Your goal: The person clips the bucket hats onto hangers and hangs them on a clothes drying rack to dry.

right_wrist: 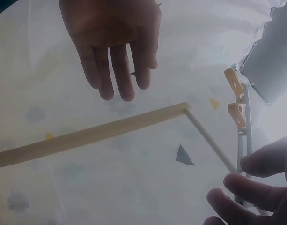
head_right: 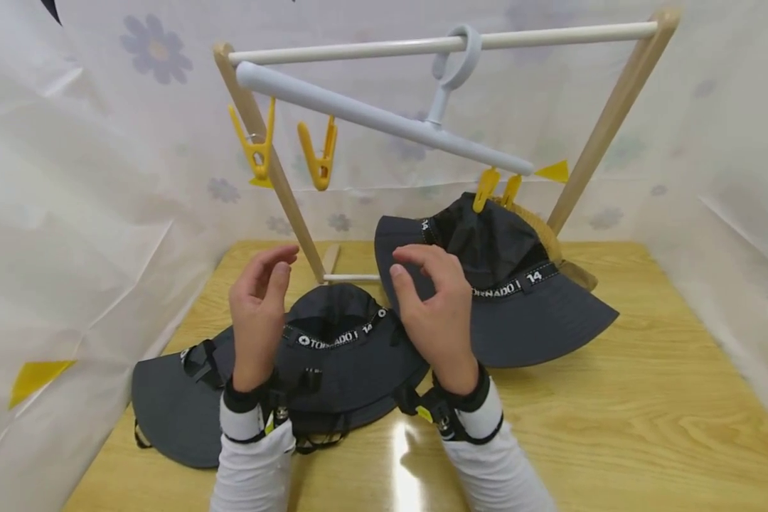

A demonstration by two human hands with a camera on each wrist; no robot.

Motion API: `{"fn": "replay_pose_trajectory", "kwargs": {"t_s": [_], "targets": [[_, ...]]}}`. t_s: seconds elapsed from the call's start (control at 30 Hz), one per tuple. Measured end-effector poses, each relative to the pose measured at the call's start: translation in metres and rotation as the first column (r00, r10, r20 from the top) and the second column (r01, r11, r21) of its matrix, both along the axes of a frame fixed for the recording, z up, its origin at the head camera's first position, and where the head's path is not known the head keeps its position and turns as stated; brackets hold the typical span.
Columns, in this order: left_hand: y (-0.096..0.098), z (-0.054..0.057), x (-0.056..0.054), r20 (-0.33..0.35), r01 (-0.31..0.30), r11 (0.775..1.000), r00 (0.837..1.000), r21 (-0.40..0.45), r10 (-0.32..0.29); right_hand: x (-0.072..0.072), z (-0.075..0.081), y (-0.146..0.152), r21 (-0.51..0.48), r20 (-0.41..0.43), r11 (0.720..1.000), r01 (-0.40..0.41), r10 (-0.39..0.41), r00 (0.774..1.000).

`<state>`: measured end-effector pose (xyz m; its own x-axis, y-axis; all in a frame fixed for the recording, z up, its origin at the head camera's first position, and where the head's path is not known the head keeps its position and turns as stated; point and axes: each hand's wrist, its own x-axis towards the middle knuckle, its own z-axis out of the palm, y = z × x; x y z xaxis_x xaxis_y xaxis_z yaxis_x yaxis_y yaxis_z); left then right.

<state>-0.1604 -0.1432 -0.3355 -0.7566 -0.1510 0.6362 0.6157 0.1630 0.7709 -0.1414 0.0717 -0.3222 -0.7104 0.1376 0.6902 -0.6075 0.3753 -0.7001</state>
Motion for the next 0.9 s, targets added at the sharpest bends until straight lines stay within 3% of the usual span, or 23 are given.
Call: {"fn": "replay_pose_trajectory", "kwargs": {"t_s": [0.37,0.9], "targets": [[-0.006,0.0,-0.001,0.045,-0.04,0.999,0.998,-0.01,0.04,-0.017,-0.004,-0.022,-0.011,0.041,0.999,-0.049,0.05,0.998],[-0.009,-0.004,-0.007,0.089,-0.04,0.999,0.995,-0.008,0.04,-0.03,-0.018,-0.035,0.062,0.096,0.997,-0.034,0.028,0.995]]}}
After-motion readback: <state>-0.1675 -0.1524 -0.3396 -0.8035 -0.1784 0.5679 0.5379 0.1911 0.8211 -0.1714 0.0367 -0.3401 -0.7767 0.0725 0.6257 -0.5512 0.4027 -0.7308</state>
